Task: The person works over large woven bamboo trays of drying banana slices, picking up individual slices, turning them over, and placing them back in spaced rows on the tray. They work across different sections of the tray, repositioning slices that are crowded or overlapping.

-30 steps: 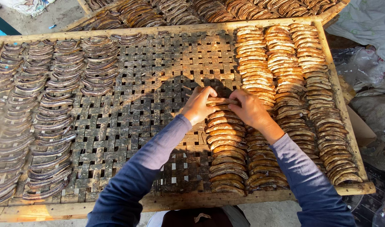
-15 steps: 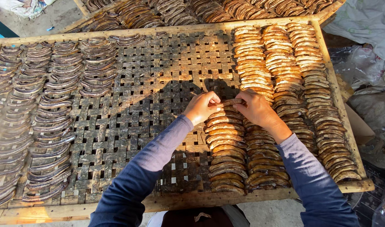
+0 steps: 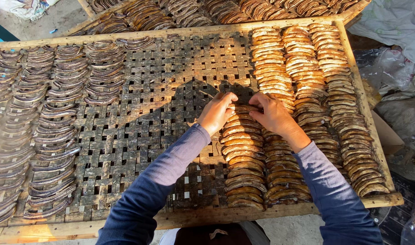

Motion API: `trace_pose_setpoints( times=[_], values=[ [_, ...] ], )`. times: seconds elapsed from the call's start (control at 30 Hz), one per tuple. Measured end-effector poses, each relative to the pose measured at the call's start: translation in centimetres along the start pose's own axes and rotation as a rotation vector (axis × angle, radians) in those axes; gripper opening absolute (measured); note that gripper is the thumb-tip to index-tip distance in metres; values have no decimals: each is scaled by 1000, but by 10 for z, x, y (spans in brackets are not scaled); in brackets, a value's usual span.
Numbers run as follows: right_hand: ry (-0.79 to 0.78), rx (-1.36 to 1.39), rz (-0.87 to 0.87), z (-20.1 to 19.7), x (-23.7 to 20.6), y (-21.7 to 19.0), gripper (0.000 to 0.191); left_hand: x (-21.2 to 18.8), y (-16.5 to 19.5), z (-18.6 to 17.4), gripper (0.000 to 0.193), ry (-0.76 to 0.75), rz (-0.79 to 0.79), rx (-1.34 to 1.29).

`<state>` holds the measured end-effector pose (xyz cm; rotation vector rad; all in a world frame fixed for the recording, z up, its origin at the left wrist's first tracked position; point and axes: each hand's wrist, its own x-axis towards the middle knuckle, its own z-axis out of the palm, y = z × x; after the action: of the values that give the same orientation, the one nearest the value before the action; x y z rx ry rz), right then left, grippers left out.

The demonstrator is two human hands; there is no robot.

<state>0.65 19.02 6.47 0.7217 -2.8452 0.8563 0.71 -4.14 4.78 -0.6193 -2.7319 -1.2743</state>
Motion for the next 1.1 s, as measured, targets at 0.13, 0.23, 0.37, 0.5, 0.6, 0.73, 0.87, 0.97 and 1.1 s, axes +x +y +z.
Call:
trace_pose_setpoints(
  times=[0.13, 0.23, 0.37, 0.5, 0.6, 0.73, 0.87, 0.97, 1.1],
  values=[
    [-26, 81, 65, -1, 6, 0, 34, 5, 0, 1, 18, 42, 23, -50],
    [-39, 73, 75, 1, 10, -1, 30, 9, 2, 2, 17, 70, 18, -120],
    [-22, 111, 179, -4, 17, -2, 21, 11, 3, 2, 17, 56, -60, -217],
    [-48, 79, 20, -14, 21, -8, 30, 13, 0, 6, 17, 101, -82, -308],
    [-104, -211, 27, -12, 22, -18, 28, 13, -2, 10, 18, 117, -68, -205],
    [-33, -114, 20, -10, 23, -19, 25, 4, -6, 6, 18, 83, -17, 7],
    [-82, -65, 70, -11, 19, -13, 14, -8, -17, -6, 23, -49, -55, 84],
    [14, -125, -66, -9, 14, -11, 13, -15, -24, -6, 18, -40, -34, 151],
    [10, -160, -91, -11, 12, -10, 15, -16, -30, 3, 7, -30, -49, 179]
  ],
)
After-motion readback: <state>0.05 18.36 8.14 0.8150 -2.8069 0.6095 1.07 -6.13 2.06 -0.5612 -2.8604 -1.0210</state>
